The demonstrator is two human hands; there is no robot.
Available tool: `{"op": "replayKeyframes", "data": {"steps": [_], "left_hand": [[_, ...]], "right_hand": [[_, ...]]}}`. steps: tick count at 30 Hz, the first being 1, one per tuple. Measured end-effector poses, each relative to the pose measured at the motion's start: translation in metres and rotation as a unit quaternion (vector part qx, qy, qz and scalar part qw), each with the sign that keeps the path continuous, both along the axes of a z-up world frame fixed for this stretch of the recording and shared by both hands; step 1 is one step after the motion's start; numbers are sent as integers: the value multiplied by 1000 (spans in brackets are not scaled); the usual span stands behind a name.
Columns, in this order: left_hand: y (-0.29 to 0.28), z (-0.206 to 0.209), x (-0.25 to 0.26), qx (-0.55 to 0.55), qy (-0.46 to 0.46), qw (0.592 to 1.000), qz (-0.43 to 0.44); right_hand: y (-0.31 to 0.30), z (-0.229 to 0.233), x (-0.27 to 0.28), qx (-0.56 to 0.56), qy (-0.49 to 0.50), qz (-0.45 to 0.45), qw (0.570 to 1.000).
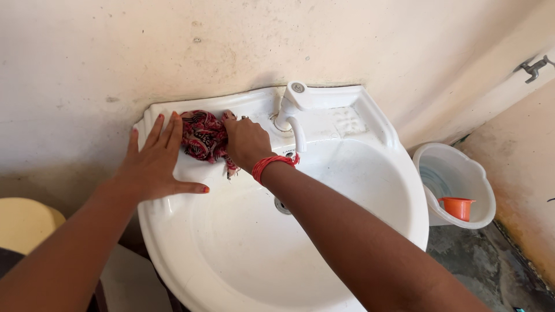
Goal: The person uses a red patterned cloth to wipe the surface of a white bathroom sink. They scrub the basin, the faucet, and the surrounding wall area repeatedly.
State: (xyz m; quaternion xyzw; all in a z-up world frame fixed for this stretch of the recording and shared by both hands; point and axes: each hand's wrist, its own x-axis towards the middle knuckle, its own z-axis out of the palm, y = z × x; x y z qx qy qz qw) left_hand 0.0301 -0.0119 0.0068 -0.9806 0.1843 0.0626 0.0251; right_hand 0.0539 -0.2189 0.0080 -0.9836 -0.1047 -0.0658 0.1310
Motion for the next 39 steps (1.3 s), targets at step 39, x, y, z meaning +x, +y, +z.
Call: {"op": "replayKeyframes", "data": {"steps": [39], "left_hand": [[3, -7, 0, -107, 5, 994, 3]], "right_hand": [[56, -35, 12, 305, 2, -30, 952]]}}
